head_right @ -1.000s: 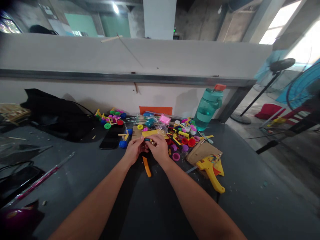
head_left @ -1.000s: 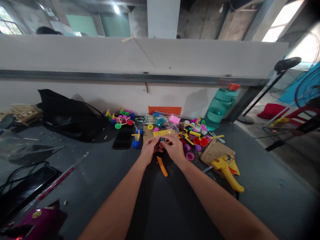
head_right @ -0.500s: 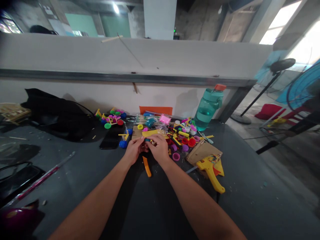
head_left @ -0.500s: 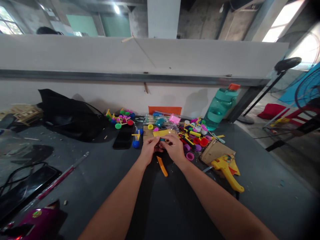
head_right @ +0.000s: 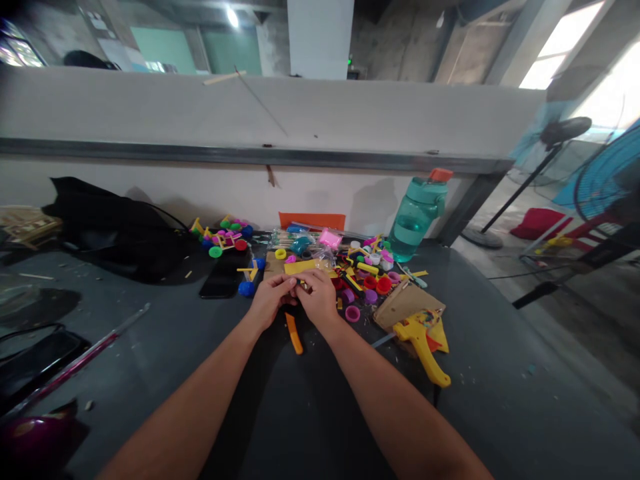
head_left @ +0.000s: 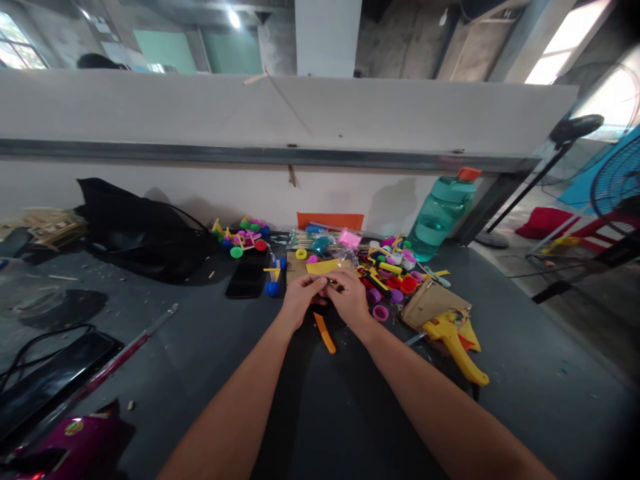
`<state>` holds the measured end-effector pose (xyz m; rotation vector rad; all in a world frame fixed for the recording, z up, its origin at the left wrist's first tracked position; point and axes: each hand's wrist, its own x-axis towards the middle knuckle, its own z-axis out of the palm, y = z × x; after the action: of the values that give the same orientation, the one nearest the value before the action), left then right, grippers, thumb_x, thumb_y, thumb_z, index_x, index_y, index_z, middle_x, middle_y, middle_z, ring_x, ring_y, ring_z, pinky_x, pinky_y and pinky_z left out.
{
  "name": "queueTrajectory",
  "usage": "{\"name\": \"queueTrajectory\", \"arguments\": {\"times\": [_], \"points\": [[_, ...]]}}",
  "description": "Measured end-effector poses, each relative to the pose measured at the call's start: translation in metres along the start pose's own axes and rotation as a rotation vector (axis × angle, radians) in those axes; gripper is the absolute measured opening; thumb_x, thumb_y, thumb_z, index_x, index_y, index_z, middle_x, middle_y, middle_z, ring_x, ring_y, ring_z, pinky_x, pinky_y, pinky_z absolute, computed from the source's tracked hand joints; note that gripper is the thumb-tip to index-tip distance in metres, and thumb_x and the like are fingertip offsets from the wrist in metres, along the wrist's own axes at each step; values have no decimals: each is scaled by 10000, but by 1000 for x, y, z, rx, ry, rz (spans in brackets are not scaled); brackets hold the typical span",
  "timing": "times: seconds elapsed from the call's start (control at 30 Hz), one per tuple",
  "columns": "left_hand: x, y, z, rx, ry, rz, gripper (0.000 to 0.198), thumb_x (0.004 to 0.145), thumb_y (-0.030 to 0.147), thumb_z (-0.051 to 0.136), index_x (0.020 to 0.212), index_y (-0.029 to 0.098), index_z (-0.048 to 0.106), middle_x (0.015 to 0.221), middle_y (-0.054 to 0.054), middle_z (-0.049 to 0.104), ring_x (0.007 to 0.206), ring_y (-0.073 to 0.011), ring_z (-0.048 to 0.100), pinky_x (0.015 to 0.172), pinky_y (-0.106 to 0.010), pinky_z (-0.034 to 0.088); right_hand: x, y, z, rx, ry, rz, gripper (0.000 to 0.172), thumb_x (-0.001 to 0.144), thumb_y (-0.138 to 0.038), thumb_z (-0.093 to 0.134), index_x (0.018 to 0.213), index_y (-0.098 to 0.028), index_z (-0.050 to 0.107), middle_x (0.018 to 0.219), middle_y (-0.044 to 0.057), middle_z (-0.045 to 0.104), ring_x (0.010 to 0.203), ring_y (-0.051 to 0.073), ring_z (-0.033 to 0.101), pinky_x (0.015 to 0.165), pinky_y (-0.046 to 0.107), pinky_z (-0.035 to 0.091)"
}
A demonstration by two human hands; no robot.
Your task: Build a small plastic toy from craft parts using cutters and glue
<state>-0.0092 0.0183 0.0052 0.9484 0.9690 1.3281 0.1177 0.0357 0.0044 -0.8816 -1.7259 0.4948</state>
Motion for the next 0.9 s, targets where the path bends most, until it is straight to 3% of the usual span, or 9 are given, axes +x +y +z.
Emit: {"name": "queueTrajectory", "arguments": {"times": [0.23, 0.4, 0.7, 0.9], "points": [[1, -1, -1, -71, 1, 13, 313, 663, 417, 669, 741, 115, 638, 593, -5, 560, 523, -96, 535, 472, -222, 492, 0, -2, 1, 1, -12, 30, 215, 726, -188, 611, 933, -230, 649, 909, 39, 620, 870, 182, 570, 770, 319, 479], [0, -1, 0, -79, -5, -1, 364, 674, 465, 644, 739, 107, 631, 585, -14, 557, 528, -101, 534, 466, -224, 498, -2, -1, 1, -14, 28, 37, 123, 749, -218, 582, 854, -218, 645, 880, 43, 606, 853, 184, 573, 752, 321, 486], [0, -1, 2, -48, 42, 0, 324, 615, 426, 702, 711, 125, 627, 588, 4, 563, 520, -93, 539, 522, -245, 514, -2, -1, 2, -115, 31, -27, 143, 711, -178, 590, 836, -224, 642, 850, 40, 610, 872, 196, 551, 808, 343, 456], [-1, -2, 1, -41, 8, 3, 324, 667, 443, 652, 711, 123, 634, 586, -7, 572, 513, -104, 541, 486, -244, 505, -2, 0, 2, -105, 14, -64, 138, 726, -168, 585, 838, -228, 641, 849, 37, 599, 862, 188, 547, 796, 334, 452]]}}
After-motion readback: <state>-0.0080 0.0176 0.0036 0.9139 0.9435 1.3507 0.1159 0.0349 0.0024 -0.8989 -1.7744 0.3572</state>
